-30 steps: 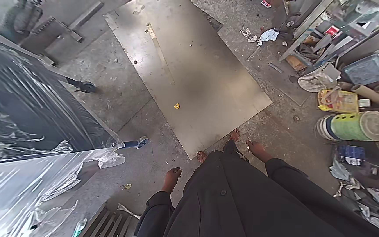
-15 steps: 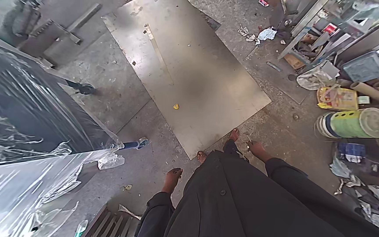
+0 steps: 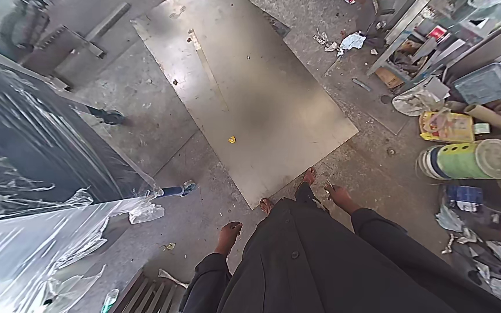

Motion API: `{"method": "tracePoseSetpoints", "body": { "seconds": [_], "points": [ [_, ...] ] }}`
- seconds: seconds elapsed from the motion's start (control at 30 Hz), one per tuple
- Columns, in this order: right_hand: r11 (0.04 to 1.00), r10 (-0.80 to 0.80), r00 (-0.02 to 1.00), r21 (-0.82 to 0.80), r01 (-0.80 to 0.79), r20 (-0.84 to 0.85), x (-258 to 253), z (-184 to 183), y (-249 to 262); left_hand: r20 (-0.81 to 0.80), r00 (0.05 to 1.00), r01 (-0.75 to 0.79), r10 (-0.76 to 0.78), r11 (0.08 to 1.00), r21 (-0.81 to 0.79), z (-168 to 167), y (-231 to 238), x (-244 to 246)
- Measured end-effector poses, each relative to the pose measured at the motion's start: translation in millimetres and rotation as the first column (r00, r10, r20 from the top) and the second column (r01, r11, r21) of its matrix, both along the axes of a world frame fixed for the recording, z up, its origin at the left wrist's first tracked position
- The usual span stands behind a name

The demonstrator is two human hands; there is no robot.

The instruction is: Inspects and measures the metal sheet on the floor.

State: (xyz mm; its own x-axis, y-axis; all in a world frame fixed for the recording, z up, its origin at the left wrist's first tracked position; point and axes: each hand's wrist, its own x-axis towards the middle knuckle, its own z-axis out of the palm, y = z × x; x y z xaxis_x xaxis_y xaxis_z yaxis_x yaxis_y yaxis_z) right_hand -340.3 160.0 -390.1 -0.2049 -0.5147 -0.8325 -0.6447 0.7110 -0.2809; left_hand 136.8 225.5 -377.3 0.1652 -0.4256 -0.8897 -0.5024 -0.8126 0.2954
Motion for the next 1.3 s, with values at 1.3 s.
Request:
{"method": "tracePoseSetpoints", "body": {
  "seconds": [1.3],
  "points": [
    [0.876, -0.200, 0.973, -0.424, 0.231, 0.118, 63, 51, -50, -0.017, 0.998, -0.059, 0.059, 0.998, -0.013, -11, 10, 7]
  ]
}}
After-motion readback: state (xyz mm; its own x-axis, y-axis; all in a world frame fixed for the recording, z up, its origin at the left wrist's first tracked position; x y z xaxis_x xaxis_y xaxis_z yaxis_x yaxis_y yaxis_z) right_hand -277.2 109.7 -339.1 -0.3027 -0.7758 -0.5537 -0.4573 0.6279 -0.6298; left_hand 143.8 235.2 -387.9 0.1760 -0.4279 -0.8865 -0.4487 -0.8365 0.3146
